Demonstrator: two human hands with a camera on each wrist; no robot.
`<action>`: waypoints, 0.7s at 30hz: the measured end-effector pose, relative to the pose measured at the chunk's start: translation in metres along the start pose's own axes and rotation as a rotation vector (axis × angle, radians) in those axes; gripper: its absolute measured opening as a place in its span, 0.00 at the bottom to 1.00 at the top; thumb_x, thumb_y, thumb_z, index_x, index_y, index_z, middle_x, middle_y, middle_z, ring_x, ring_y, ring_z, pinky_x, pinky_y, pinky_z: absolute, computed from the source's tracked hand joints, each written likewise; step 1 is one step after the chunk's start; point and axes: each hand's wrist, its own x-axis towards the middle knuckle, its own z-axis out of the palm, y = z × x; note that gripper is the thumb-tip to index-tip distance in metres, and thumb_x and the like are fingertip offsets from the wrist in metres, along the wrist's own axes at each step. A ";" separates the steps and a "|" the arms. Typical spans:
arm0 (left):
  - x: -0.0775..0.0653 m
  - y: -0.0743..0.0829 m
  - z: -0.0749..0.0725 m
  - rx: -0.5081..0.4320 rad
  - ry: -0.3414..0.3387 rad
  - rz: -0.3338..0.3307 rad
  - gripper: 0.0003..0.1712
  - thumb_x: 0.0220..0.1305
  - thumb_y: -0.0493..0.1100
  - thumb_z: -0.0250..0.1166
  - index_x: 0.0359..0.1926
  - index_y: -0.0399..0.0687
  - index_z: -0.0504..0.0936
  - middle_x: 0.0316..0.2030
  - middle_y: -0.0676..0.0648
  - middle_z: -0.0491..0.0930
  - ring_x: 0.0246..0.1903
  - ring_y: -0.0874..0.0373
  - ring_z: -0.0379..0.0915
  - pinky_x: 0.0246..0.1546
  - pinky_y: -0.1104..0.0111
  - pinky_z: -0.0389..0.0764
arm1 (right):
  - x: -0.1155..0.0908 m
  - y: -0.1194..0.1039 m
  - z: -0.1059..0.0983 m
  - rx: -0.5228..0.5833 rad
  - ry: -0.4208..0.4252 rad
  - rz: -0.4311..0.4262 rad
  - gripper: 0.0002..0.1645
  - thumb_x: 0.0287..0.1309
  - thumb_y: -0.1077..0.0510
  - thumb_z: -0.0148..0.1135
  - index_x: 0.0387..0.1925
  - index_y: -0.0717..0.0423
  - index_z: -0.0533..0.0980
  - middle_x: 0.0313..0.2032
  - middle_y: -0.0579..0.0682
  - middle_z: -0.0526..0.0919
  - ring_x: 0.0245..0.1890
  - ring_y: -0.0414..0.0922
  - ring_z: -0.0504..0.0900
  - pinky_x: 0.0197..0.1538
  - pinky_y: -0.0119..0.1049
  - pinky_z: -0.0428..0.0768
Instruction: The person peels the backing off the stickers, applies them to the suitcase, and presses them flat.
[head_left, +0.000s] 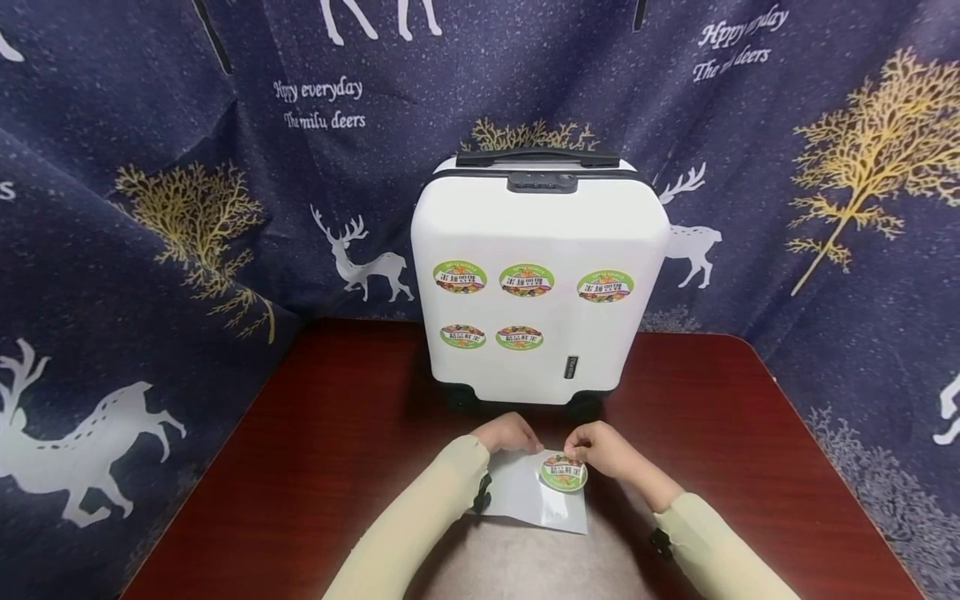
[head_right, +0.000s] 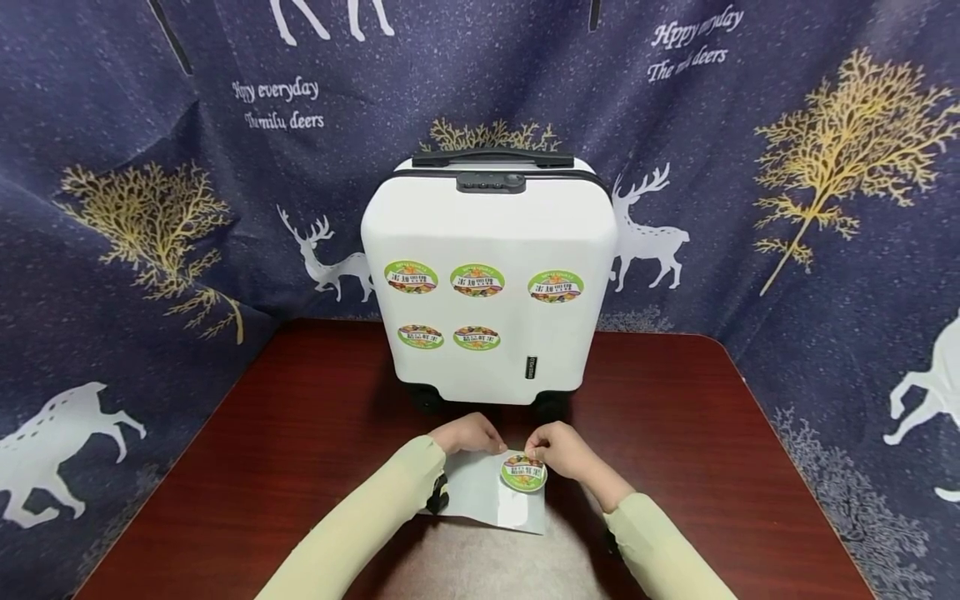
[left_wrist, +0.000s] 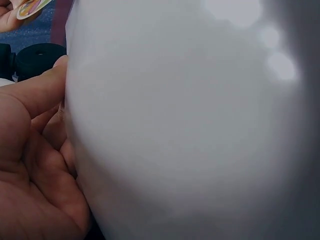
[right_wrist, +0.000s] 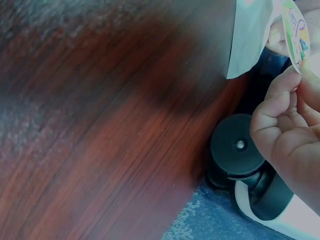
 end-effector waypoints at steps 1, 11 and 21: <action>0.000 0.000 0.000 -0.004 0.000 0.002 0.09 0.64 0.42 0.71 0.40 0.41 0.91 0.41 0.43 0.90 0.35 0.58 0.74 0.45 0.62 0.79 | 0.000 0.000 0.000 0.000 0.001 0.005 0.06 0.62 0.65 0.67 0.28 0.63 0.83 0.24 0.48 0.83 0.27 0.37 0.73 0.32 0.29 0.73; -0.001 -0.002 -0.002 0.003 -0.010 0.017 0.11 0.60 0.46 0.71 0.36 0.42 0.92 0.40 0.43 0.90 0.41 0.55 0.82 0.52 0.59 0.83 | -0.003 -0.007 -0.010 0.036 0.006 0.040 0.04 0.64 0.66 0.65 0.32 0.62 0.82 0.31 0.50 0.84 0.33 0.42 0.76 0.35 0.31 0.76; -0.002 -0.004 -0.006 0.026 -0.047 0.032 0.13 0.62 0.47 0.70 0.40 0.44 0.92 0.42 0.46 0.90 0.44 0.55 0.82 0.54 0.59 0.82 | -0.003 -0.018 -0.028 0.055 0.038 -0.016 0.02 0.59 0.66 0.68 0.34 0.63 0.81 0.30 0.50 0.83 0.30 0.38 0.75 0.34 0.29 0.76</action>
